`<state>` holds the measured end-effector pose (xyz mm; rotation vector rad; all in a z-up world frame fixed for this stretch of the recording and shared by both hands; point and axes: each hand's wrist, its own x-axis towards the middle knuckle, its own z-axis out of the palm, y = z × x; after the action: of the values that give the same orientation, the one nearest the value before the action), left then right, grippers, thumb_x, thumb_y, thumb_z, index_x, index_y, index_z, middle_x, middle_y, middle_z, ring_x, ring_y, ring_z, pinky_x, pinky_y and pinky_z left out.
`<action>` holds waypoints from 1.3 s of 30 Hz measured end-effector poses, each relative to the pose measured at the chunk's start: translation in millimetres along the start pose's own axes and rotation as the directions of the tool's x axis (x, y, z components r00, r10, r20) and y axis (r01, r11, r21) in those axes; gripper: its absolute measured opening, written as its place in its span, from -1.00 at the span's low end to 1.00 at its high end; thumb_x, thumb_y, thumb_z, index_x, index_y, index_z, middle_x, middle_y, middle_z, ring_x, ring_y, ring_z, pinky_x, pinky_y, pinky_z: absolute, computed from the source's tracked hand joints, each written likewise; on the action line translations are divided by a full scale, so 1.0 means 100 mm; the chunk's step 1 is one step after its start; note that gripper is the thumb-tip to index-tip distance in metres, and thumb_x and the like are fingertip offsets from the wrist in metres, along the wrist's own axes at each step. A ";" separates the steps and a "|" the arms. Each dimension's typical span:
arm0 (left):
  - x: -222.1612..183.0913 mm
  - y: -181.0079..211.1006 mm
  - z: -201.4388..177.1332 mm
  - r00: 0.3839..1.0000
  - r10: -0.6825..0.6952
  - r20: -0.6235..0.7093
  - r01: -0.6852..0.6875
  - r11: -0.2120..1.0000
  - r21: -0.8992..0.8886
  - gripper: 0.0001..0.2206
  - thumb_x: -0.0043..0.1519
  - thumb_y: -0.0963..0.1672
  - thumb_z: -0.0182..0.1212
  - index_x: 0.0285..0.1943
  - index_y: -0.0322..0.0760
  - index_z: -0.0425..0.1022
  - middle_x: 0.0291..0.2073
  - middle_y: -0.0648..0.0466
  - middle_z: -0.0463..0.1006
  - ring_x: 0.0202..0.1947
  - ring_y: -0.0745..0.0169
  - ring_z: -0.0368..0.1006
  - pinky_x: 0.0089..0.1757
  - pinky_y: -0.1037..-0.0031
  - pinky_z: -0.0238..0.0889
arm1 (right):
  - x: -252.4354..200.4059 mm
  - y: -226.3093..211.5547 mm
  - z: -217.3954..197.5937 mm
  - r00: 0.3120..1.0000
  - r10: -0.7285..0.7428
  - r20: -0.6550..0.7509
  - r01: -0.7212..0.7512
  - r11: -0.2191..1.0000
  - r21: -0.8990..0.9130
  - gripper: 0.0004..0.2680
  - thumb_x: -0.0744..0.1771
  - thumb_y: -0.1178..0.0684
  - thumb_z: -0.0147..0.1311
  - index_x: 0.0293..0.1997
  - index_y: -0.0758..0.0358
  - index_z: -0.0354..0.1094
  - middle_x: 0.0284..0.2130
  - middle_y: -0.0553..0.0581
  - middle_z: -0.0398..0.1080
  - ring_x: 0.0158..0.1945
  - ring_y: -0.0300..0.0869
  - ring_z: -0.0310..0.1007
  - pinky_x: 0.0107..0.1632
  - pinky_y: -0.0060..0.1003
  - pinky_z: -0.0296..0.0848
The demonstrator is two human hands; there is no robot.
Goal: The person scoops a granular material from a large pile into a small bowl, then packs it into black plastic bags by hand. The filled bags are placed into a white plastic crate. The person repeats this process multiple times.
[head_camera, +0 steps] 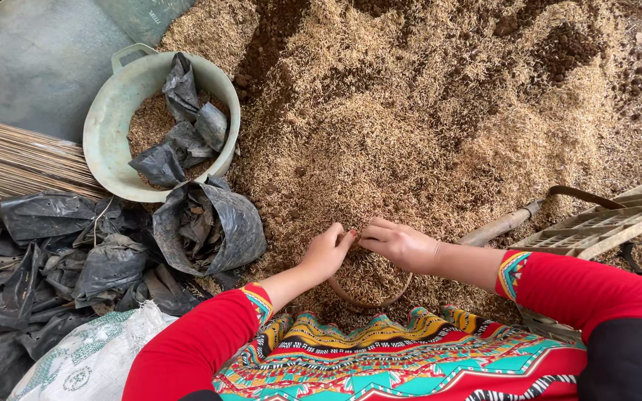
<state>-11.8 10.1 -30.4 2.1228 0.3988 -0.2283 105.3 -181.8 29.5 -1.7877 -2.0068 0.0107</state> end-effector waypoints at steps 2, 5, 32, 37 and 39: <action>0.02 -0.01 0.03 0.999 0.011 -0.039 -0.011 1.000 0.014 -0.72 0.37 0.01 0.04 -0.24 -0.27 0.32 -0.61 -0.05 0.41 -0.59 0.00 0.34 -0.43 0.17 0.18 | 0.01 0.04 0.02 0.998 0.064 0.003 -0.064 0.997 0.042 -0.70 0.14 0.28 0.14 -0.06 0.35 0.47 -0.10 0.17 0.46 -0.02 0.01 0.48 0.03 -0.21 0.56; -0.01 0.05 0.04 0.997 0.044 -0.071 -0.039 0.997 0.064 -0.73 0.37 0.00 0.03 -0.26 -0.23 0.36 -0.62 -0.02 0.43 -0.60 0.02 0.34 -0.45 0.17 0.16 | 0.03 0.09 0.03 0.963 0.265 0.056 -0.271 0.944 0.186 -0.82 0.25 0.20 0.19 -0.08 0.29 0.50 -0.13 0.14 0.49 -0.07 -0.04 0.51 0.01 -0.22 0.56; -0.14 0.09 0.08 0.988 0.092 -0.123 -0.092 0.996 0.002 -0.76 0.33 -0.07 0.05 -0.29 -0.35 0.39 -0.51 -0.19 0.48 -0.46 -0.26 0.40 -0.38 0.03 0.21 | 0.08 -0.05 0.02 0.990 0.090 0.110 -0.093 0.995 0.020 -0.69 0.14 0.26 0.14 -0.05 0.43 0.42 -0.11 0.19 0.40 0.02 0.02 0.38 0.02 -0.20 0.51; -0.16 0.25 0.02 0.995 0.002 -0.096 0.003 0.998 0.056 -0.77 0.31 -0.06 0.02 -0.21 -0.31 0.49 -0.43 -0.19 0.57 -0.37 -0.27 0.50 -0.29 0.02 0.31 | 0.14 0.02 -0.04 0.937 0.329 0.120 -0.349 0.908 0.233 -0.78 0.29 0.17 0.18 0.03 0.34 0.44 -0.17 0.16 0.44 -0.08 -0.02 0.46 0.02 -0.18 0.51; -0.17 0.27 0.02 0.995 0.013 -0.099 -0.006 0.998 0.068 -0.76 0.30 -0.06 0.00 -0.19 -0.31 0.51 -0.39 -0.19 0.60 -0.33 -0.27 0.53 -0.25 0.01 0.34 | 0.13 0.02 0.00 0.922 0.370 0.115 -0.388 0.891 0.235 -0.76 0.27 0.15 0.20 0.02 0.34 0.45 -0.19 0.19 0.43 -0.12 0.01 0.47 -0.01 -0.17 0.52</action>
<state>-17.4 -9.1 -5.1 2.2082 0.4450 -0.1328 106.2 -169.0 33.2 -1.9956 -1.5792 0.4362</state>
